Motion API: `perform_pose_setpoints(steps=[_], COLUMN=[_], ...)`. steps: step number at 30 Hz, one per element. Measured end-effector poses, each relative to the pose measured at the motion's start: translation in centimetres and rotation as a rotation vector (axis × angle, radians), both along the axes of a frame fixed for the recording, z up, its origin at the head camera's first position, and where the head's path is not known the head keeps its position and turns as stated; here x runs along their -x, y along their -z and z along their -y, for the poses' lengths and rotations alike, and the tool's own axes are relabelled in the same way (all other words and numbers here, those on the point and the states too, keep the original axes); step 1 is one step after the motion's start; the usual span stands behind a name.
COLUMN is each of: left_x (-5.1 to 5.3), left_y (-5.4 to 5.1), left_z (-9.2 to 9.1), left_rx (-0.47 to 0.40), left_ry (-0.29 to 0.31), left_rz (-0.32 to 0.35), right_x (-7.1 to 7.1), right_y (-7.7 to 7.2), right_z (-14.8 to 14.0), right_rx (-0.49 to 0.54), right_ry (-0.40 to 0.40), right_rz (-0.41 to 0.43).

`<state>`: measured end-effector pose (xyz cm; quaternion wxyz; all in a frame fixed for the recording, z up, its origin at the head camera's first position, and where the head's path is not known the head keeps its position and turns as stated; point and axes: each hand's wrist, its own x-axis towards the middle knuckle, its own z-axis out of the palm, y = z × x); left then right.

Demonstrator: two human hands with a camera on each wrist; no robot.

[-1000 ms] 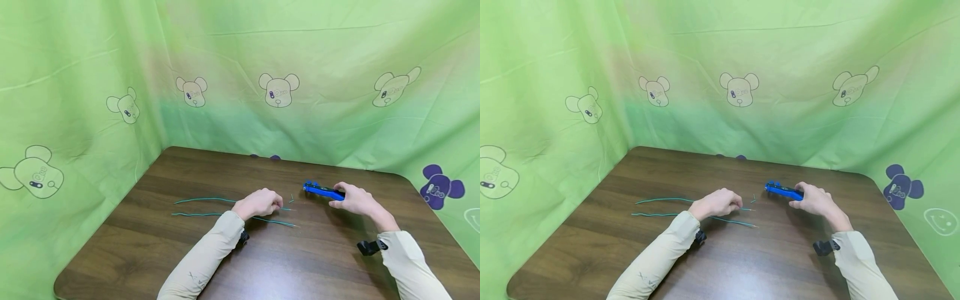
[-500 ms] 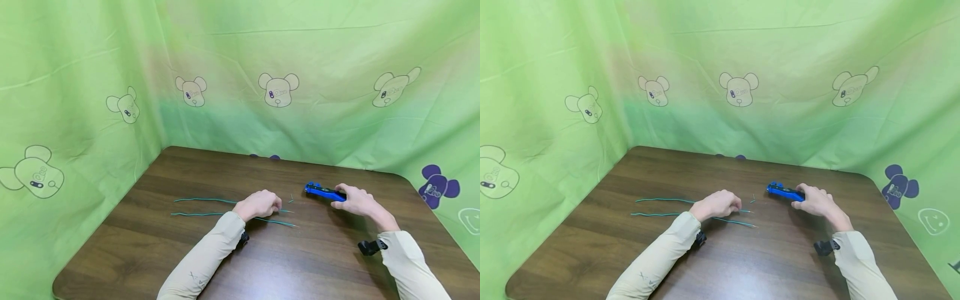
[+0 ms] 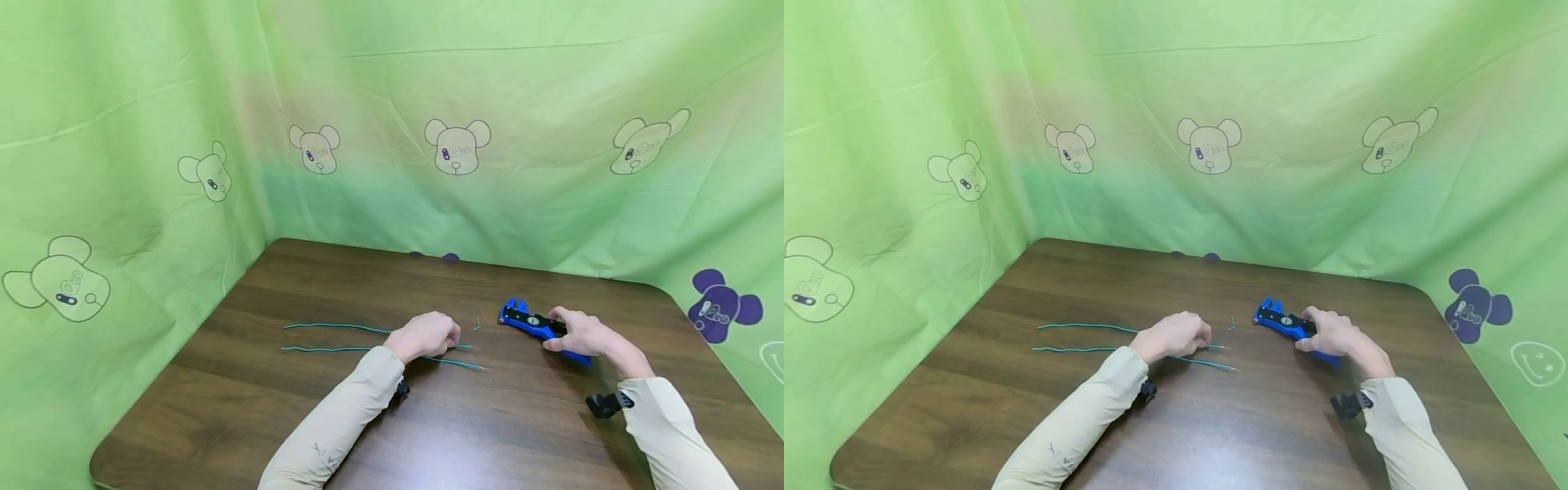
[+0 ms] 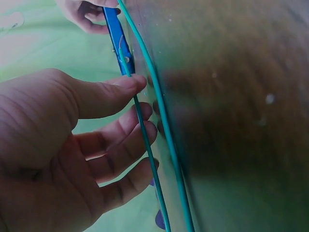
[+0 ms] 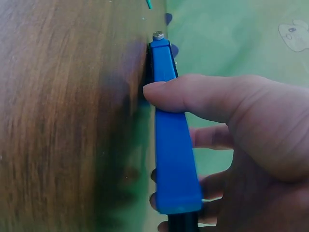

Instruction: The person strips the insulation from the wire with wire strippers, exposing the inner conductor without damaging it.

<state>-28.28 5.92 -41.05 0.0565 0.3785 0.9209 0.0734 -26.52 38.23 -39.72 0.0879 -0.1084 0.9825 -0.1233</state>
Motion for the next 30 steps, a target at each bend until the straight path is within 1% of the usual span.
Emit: perform_pose_setpoints(steps=[5, 10, 14, 21, 25, 28, 30], left_x=[0.0, 0.1, 0.1, 0.1, 0.3, 0.5, 0.8], left_y=[0.1, 0.1, 0.0, 0.0, -0.1, -0.4, -0.7], left_z=[0.0, 0.1, 0.2, 0.3, 0.6, 1.0, 1.4], left_rx=[0.0, 0.001, -0.006, -0.038, -0.05, -0.076, -0.098], left_ry=[0.009, 0.016, 0.014, 0.005, -0.003, -0.009, -0.026], left_rz=[-0.021, -0.028, -0.016, 0.001, 0.007, 0.02, 0.027], right_x=[0.0, 0.0, 0.1, 0.2, 0.2, 0.1, 0.1], right_y=[0.3, 0.1, 0.1, 0.3, 0.3, 0.2, -0.1], right_z=[0.1, 0.3, 0.3, 0.3, 0.8, 1.2, 1.6], right_rx=[-0.003, 0.012, 0.047, 0.07, 0.075, 0.076, 0.082], right_ry=[0.012, 0.03, 0.031, 0.047, 0.044, 0.041, 0.034], right_rz=[0.014, -0.012, -0.027, -0.029, -0.057, -0.085, -0.103])
